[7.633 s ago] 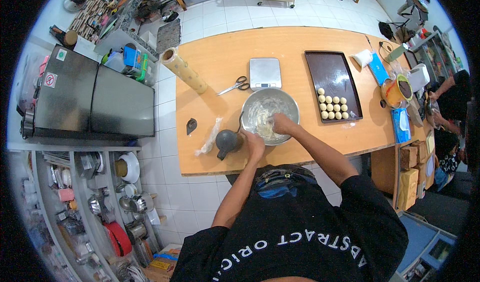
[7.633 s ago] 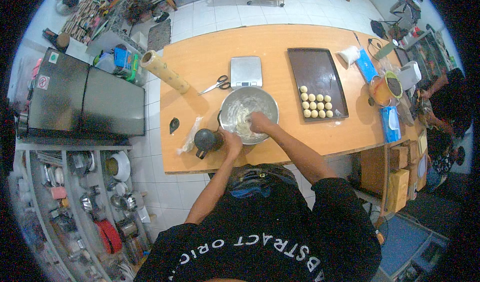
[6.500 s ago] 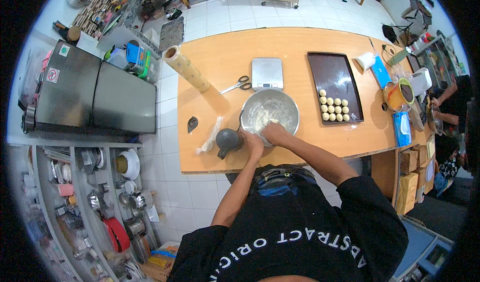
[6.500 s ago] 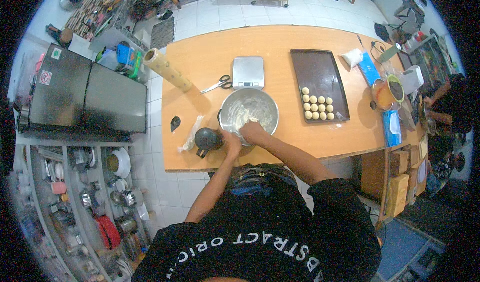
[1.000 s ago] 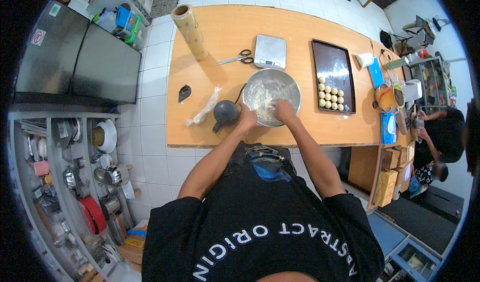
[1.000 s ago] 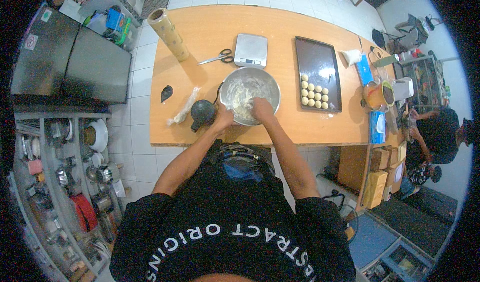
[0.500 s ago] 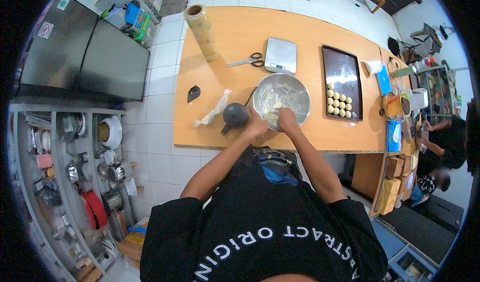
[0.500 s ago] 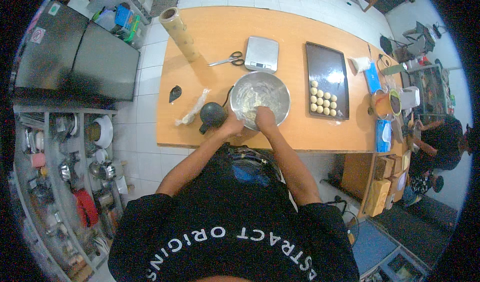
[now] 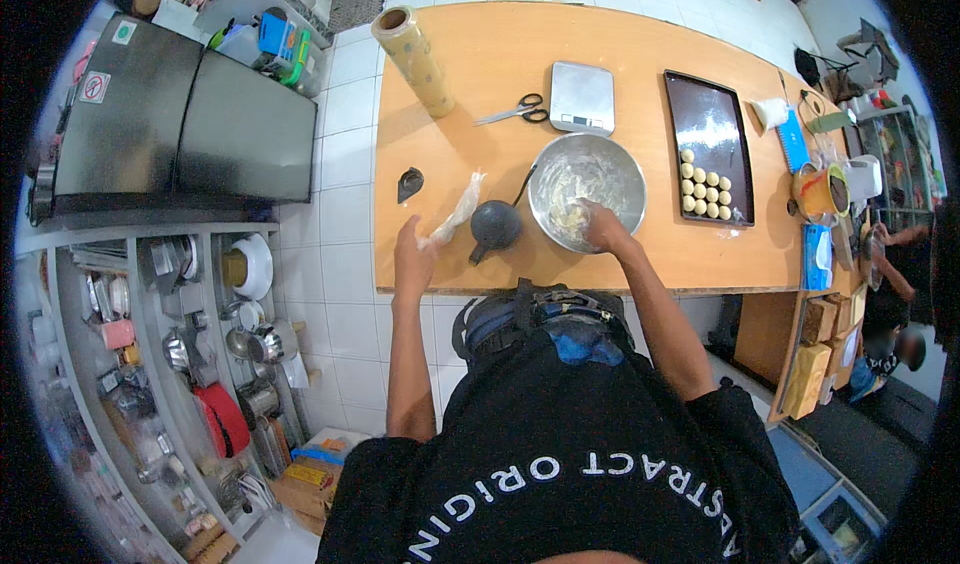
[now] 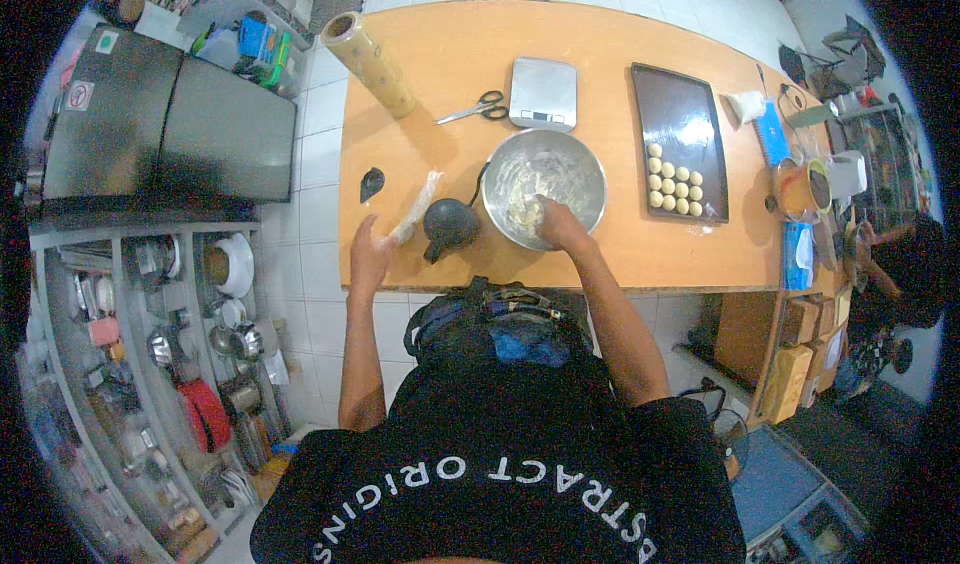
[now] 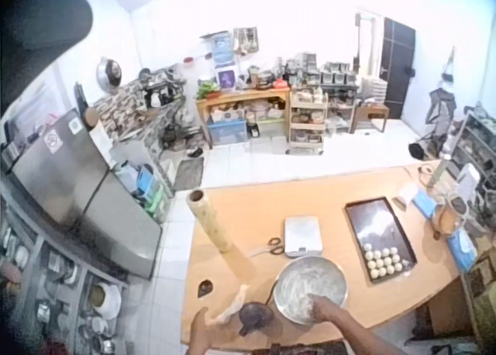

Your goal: The person mixes ingredients in a metal bowl by hand, pours liquid from a kettle, and empties powder from a plastic packet into the bowl while kneading the dough.

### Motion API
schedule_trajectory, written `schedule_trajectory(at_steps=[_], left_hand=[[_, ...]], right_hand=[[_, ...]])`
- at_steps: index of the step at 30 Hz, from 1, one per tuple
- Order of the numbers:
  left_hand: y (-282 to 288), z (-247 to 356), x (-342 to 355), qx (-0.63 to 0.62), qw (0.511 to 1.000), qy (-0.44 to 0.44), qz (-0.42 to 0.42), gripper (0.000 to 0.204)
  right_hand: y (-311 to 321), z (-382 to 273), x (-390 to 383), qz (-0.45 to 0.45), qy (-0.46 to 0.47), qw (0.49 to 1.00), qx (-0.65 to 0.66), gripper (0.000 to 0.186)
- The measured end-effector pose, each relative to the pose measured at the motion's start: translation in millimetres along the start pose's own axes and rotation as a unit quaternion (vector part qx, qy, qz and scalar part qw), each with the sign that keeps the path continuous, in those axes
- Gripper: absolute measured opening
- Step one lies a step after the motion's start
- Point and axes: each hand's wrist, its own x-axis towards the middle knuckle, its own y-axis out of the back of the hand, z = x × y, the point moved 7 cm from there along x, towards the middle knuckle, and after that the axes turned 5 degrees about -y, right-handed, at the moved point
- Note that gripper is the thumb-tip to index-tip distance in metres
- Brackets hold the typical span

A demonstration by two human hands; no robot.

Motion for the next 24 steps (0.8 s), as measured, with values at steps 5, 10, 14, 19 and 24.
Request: schedule_trajectory(at_steps=[5,10,14,19,24], left_hand=[[-46.6,8.2,10.7,0.044,0.989,-0.057,-0.128,0.037],[-49.9,-22.7,13.5,-0.126,0.988,0.047,-0.081,0.028],[-4.7,28.5,21.8,-0.177,0.981,0.028,-0.075,0.026],[27.9,112.8,19.1,-0.252,0.946,0.005,-0.201,0.025],[-18.6,142.1,7.5,-0.208,0.922,-0.070,-0.318,0.024]], right_hand=[[-1.0,4.0,0.8,0.000,0.069,0.997,-0.037,0.057],[1.8,3.9,-0.3,-0.022,0.010,0.998,-0.050,0.054],[6.1,13.7,-0.5,-0.016,-0.004,0.999,-0.031,0.054],[2.6,6.5,2.2,-0.006,0.026,0.999,-0.024,0.052],[-4.7,24.5,13.7,-0.010,0.045,0.999,-0.004,0.048]])
